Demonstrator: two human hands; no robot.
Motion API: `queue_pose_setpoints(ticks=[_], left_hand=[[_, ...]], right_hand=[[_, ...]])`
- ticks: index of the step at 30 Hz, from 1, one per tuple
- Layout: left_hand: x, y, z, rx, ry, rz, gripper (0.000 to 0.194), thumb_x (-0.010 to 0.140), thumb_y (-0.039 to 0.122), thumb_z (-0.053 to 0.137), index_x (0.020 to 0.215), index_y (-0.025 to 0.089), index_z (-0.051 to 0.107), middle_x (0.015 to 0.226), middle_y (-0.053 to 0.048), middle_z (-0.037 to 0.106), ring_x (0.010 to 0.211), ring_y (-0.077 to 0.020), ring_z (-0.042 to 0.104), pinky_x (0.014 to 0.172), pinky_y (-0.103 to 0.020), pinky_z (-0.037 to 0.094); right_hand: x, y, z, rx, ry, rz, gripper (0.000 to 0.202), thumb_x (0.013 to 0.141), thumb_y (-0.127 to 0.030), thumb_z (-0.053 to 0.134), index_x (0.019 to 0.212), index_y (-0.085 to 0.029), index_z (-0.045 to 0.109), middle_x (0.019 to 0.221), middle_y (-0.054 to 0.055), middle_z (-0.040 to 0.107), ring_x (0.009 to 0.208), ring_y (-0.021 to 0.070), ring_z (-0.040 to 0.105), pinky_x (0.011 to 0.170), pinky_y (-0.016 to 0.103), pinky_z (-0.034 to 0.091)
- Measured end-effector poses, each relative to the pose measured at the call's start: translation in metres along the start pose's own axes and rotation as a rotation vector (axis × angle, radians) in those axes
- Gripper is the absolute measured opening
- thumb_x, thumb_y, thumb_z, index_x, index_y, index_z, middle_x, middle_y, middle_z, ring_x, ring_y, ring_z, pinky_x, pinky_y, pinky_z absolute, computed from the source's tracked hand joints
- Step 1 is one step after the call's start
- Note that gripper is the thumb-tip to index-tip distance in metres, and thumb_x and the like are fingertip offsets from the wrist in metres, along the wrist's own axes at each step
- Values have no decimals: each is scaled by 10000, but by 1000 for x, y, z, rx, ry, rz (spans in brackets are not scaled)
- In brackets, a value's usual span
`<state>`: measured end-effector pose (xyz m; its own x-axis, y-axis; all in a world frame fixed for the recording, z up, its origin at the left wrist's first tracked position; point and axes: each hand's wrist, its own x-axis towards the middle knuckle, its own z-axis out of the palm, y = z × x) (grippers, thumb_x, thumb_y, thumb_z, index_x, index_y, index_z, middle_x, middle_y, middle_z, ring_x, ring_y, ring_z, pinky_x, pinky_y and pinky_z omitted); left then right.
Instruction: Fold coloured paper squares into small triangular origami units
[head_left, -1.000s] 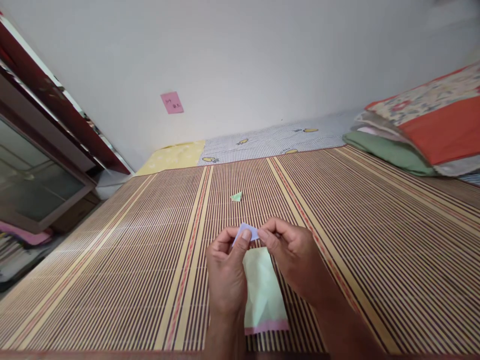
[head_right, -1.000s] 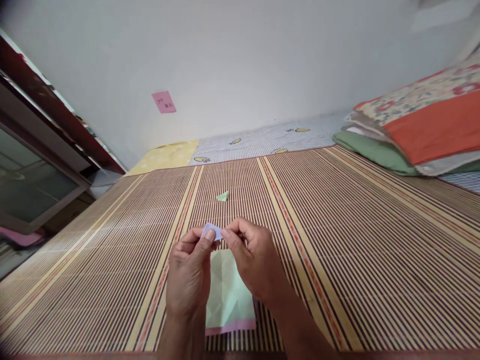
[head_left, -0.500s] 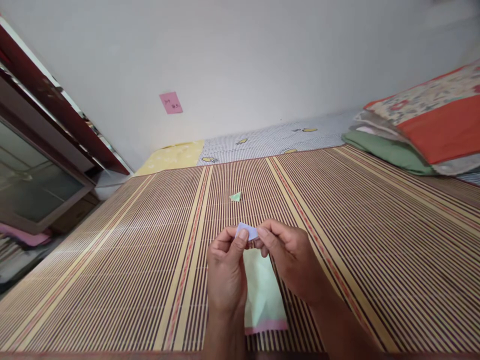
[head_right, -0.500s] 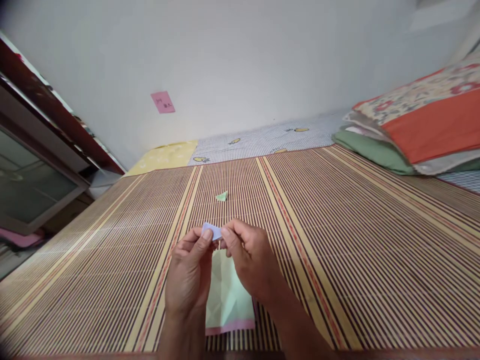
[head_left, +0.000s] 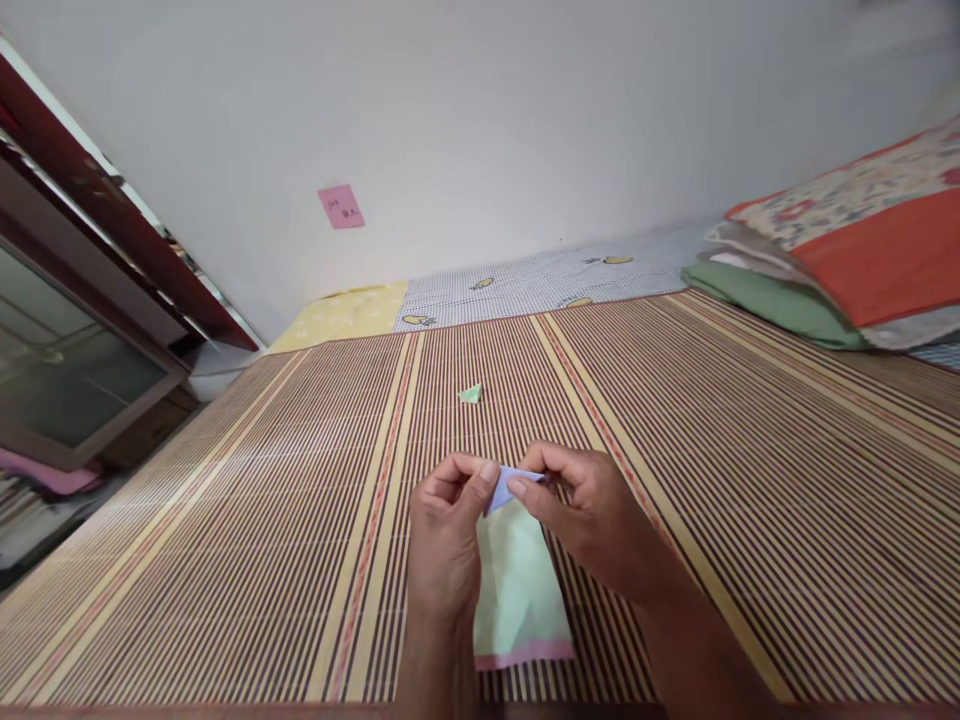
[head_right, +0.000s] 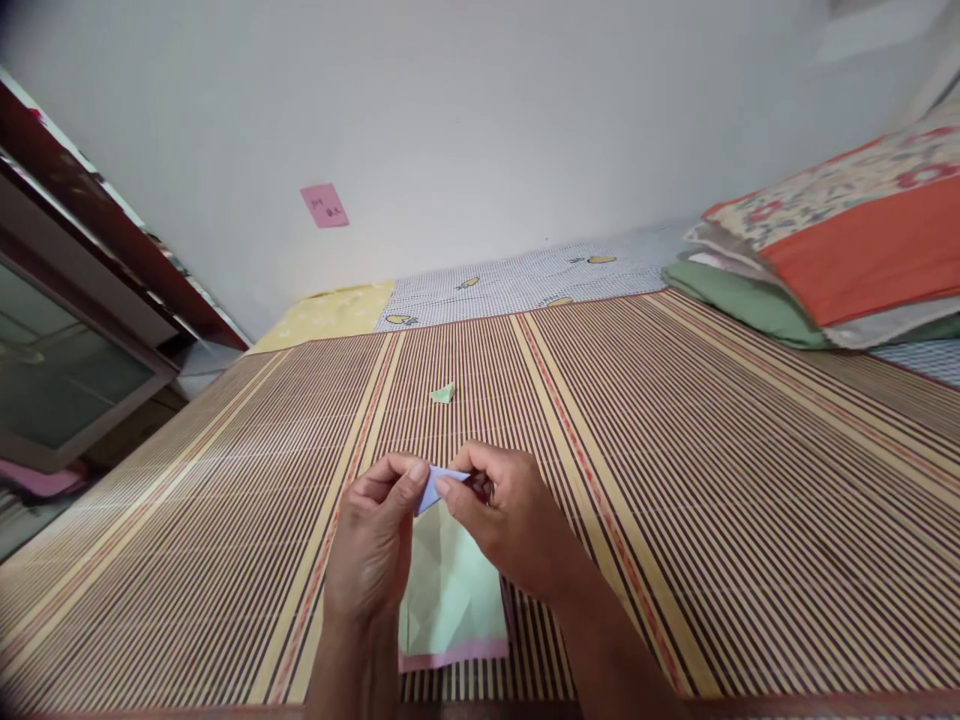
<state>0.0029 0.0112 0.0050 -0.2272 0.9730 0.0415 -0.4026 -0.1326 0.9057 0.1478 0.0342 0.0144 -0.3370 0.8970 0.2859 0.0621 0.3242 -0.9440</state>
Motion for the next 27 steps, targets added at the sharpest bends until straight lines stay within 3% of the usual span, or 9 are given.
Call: queue_pose_setpoints(ticks=[5,7,10,15,19,23,27], left_hand=[[2,1,0,-104,-41,-112,308,707,341,895,640,135,677,548,31,534,533,-65,437,529,-161,372],[3,0,2,-179,-50,-174,305,679,334,915,649,131,690,527,37,527,495,-52,417,494,-151,357],[5,-2,4,-279,-36,-260,303,606,290,957,702,119,727,608,8,613,518,-52,486,502,-146,416],[7,-2,3,-374,-53,-351,295,586,238,963,738,106,747,721,-26,676,593,-73,573,533,-153,481],[5,0,6,-342,-23,-296,288,578,257,970,706,121,750,680,-10,678,582,-70,576,543,-152,483],[0,-3,15,-231,23,-141,268,635,328,935,706,132,766,631,-1,663,578,-82,573,592,-186,488],[-5,-8,24,-170,66,-117,336,677,437,893,800,137,804,711,-41,714,659,-147,645,641,-262,531]], right_hand=[[3,5,-3,158,102,0,196,907,-304,695,758,-193,633,688,-32,578,635,116,522,580,241,432],[4,6,-3,227,78,1,116,879,-303,740,868,-198,691,757,-17,639,703,128,587,650,249,488],[4,7,-2,308,11,6,159,861,-278,762,998,-207,727,850,5,693,796,143,644,741,268,532],[3,7,-5,303,-8,-23,141,885,-257,719,1017,-213,743,889,20,702,832,158,660,774,291,548],[4,3,-3,163,-1,-89,193,903,-156,616,1038,-225,736,914,18,690,847,166,662,772,305,539],[5,3,8,-112,192,-262,286,853,-44,555,965,-233,738,896,18,670,834,176,640,736,311,519],[6,8,17,-310,320,-408,296,874,-24,500,942,-209,722,897,48,644,861,194,637,737,324,527]])
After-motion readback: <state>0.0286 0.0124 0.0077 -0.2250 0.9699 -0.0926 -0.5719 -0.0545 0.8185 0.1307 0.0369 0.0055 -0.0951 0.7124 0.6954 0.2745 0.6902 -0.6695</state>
